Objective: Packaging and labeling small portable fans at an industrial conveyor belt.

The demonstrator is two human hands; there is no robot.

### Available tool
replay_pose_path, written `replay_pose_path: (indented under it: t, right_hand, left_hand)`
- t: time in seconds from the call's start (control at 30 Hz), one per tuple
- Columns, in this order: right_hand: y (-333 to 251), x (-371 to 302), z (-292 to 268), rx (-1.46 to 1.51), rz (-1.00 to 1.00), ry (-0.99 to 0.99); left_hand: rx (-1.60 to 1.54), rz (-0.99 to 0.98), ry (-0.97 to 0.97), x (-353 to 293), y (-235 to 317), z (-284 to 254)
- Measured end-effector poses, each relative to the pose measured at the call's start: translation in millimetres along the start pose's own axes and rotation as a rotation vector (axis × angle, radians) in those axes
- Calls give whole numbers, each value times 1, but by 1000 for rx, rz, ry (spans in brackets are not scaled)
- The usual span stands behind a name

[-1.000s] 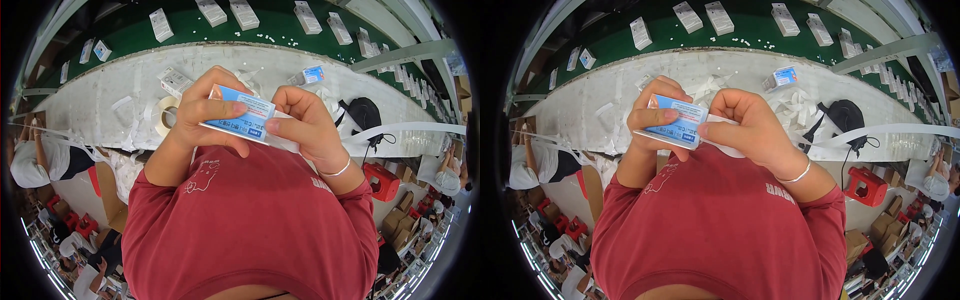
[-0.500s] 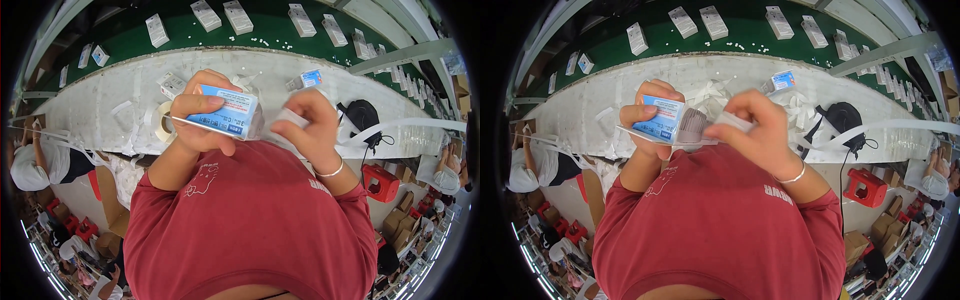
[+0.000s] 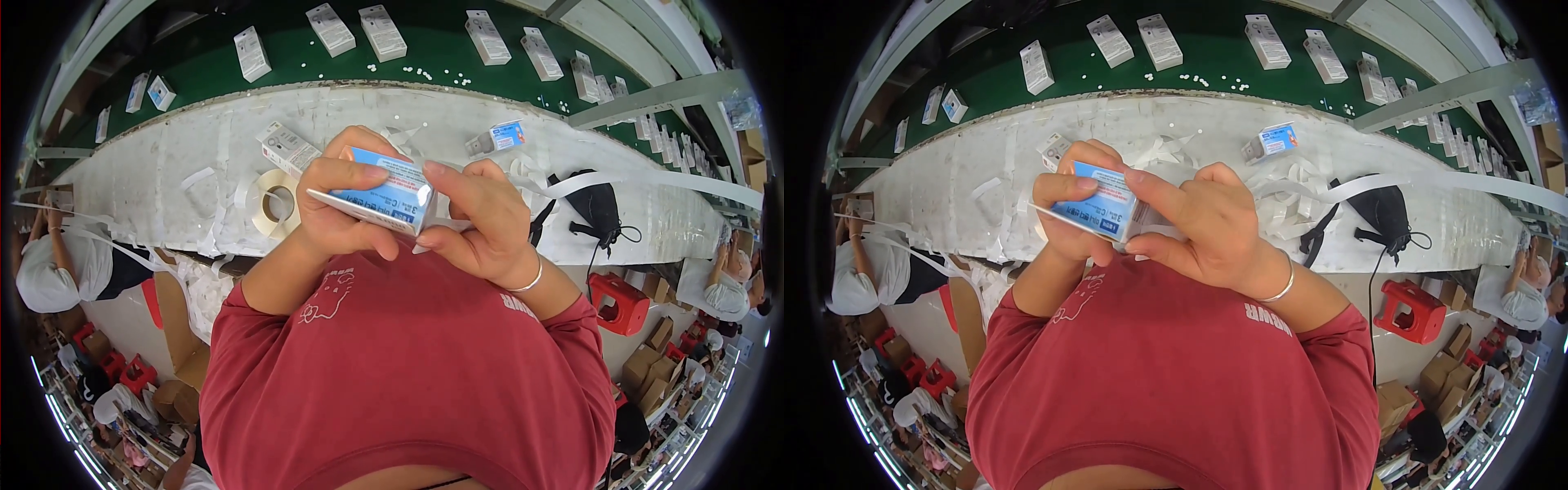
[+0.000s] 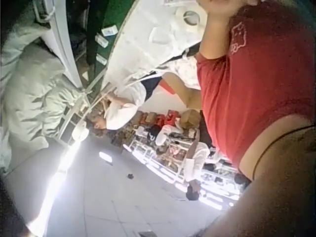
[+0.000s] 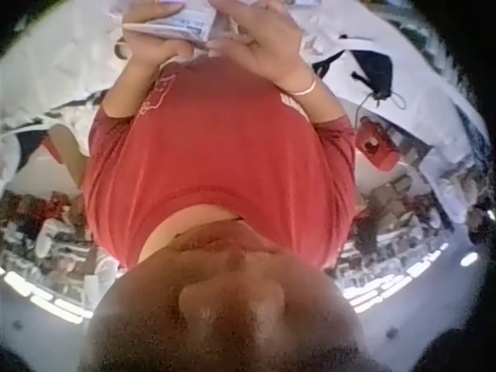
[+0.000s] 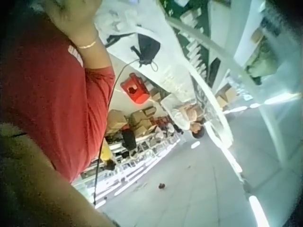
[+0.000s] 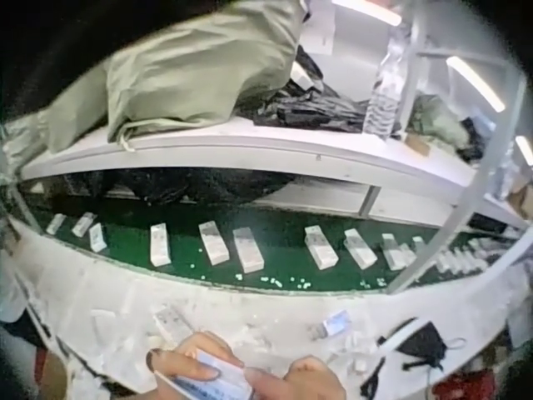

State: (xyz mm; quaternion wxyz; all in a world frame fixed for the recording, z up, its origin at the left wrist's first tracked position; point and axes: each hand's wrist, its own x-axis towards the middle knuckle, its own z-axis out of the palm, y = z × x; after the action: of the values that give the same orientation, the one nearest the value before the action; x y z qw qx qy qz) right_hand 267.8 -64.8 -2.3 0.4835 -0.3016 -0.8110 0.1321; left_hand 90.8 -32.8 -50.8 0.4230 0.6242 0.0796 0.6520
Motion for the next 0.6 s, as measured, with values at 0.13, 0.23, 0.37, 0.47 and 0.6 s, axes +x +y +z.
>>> replay_pose_path:
  t: [0.13,0.23,0.37,0.47,0.6]
  right_hand:
    - [12,7,-6,-55,30,-51]
    - [29,12,-18,-124,-44,-200]
    - [67,29,-32,6,72,-304]
    - [104,34,-39,40,189,-274]
    - [148,34,-59,119,580,-32]
  left_hand:
    - [-26,-79,11,6,-5,-1]
    - [-23,-279,129,12,-6,2]
    - [-128,-376,70,29,-37,7]
    - [-182,-516,173,52,-72,11]
    - [-60,-858,485,105,-145,1]
